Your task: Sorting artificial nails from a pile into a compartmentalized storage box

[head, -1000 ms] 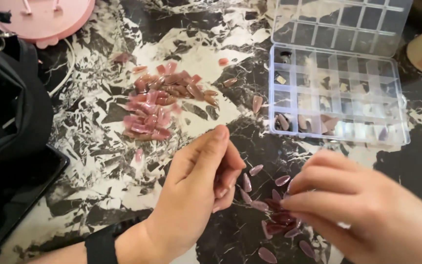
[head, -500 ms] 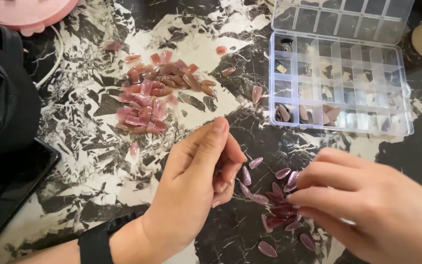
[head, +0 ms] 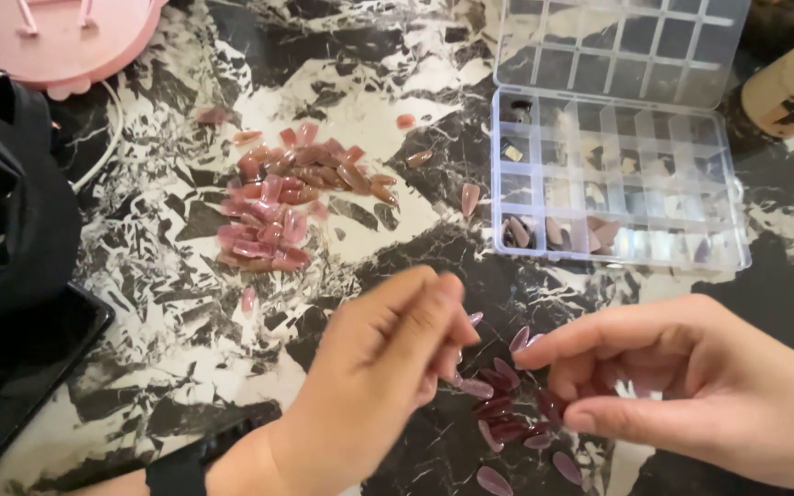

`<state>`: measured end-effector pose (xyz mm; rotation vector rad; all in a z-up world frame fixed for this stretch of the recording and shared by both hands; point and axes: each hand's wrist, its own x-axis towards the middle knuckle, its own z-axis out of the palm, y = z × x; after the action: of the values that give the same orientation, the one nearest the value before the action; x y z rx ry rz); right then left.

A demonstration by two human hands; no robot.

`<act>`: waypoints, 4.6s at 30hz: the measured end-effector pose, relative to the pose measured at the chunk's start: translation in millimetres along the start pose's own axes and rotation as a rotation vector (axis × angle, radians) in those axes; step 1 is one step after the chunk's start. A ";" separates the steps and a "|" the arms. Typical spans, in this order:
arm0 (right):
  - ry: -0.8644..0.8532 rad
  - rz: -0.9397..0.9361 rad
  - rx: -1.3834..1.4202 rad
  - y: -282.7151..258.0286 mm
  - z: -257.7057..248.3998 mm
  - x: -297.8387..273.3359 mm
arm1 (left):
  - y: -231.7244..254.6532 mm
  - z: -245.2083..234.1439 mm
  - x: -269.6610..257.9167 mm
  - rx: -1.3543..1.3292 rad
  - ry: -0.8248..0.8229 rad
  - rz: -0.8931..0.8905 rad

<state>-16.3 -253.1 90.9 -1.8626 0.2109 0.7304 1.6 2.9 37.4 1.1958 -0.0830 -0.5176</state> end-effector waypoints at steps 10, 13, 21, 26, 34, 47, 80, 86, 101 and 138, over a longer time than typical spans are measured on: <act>0.200 0.090 0.206 -10.7 2.6 0.1 | -1.0 8.8 -3.6 0.370 -0.060 0.022; 0.286 0.012 0.182 3.5 6.4 1.6 | 1.5 8.4 -4.7 0.421 -0.057 -0.045; 0.310 -0.078 0.333 6.0 31.2 6.6 | -2.5 6.1 -8.6 0.520 -0.092 0.099; 0.338 -0.019 0.347 6.7 37.9 8.8 | -5.7 5.1 -9.4 0.535 -0.110 0.185; 0.368 0.020 0.241 -2.5 35.7 3.2 | -7.2 5.4 -9.5 0.564 -0.119 0.177; 0.741 -0.315 -0.606 -59.0 -101.2 -14.1 | -30.8 17.2 -0.1 0.772 0.132 0.245; 0.202 -0.680 -1.003 -18.9 -51.5 -20.6 | -13.2 4.2 -2.3 0.519 0.031 0.007; 0.062 -0.546 -1.173 18.0 -29.5 -18.8 | -11.2 3.9 -1.2 0.466 0.015 0.009; 0.072 -0.712 -1.025 -8.4 -49.9 -26.0 | -15.1 2.5 -1.2 0.477 0.000 0.030; 0.334 -0.578 -0.567 62.5 -48.3 -25.3 | -23.8 20.7 -4.3 0.510 0.244 -0.007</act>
<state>-47.0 -326.7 67.9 -2.4172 -0.3546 0.0667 -17.1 -19.5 24.6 1.7499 -0.0001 -0.3609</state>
